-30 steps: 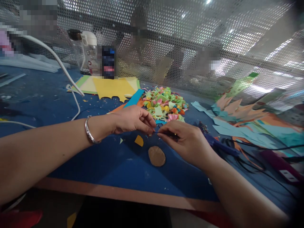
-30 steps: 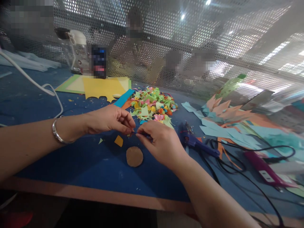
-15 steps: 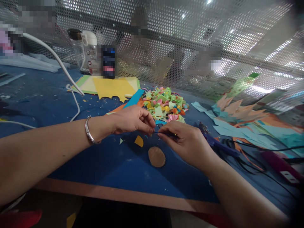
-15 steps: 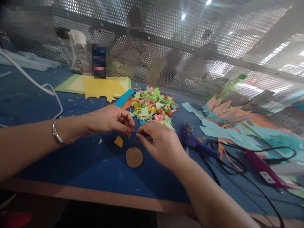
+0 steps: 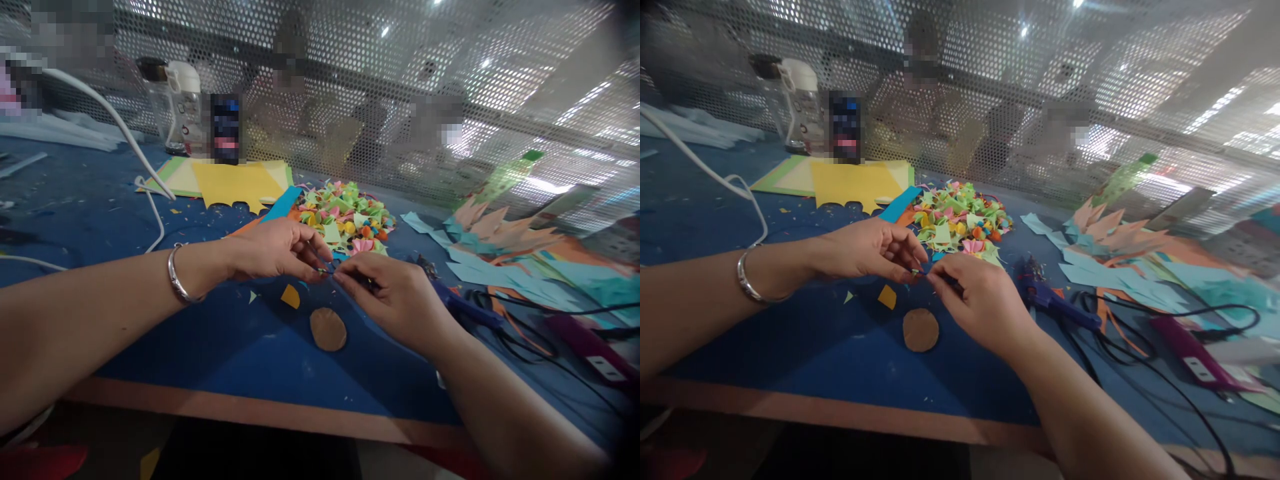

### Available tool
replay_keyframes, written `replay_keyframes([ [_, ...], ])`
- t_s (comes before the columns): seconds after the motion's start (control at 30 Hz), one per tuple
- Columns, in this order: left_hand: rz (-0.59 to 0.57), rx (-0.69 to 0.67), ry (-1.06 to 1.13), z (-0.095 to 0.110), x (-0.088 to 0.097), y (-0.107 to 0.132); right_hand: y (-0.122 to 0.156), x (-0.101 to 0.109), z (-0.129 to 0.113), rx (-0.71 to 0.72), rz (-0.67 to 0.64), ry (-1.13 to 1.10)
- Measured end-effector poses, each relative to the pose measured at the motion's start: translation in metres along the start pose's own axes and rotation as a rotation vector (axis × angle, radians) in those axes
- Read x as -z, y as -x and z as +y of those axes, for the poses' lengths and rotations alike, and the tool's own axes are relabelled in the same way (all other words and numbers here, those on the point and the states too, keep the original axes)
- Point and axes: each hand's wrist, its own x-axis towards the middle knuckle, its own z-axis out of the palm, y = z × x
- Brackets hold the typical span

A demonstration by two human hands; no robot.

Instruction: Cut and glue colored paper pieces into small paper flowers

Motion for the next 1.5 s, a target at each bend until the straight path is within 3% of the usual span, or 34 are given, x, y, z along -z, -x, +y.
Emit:
replay_keyframes([
  [0.4,0.073,0.071,-0.002,-0.002,-0.005,0.001,-0.001,-0.002,0.001,-0.067,-0.01,-0.03],
  [0.7,0.123,0.075,0.147,-0.003,-0.011,0.0,-0.002,-0.002,0.004,-0.208,0.024,-0.08],
  [1.0,0.291,0.083,0.296,-0.001,-0.011,-0.002,-0.001,-0.003,0.003,-0.184,0.029,-0.095],
  [1.23,0.304,0.058,0.368,-0.001,-0.009,-0.001,0.0,0.0,0.003,-0.2,0.022,-0.07],
  [1.5,0.323,-0.005,0.226,0.001,-0.011,0.0,-0.001,0.003,0.005,-0.159,0.002,-0.023],
])
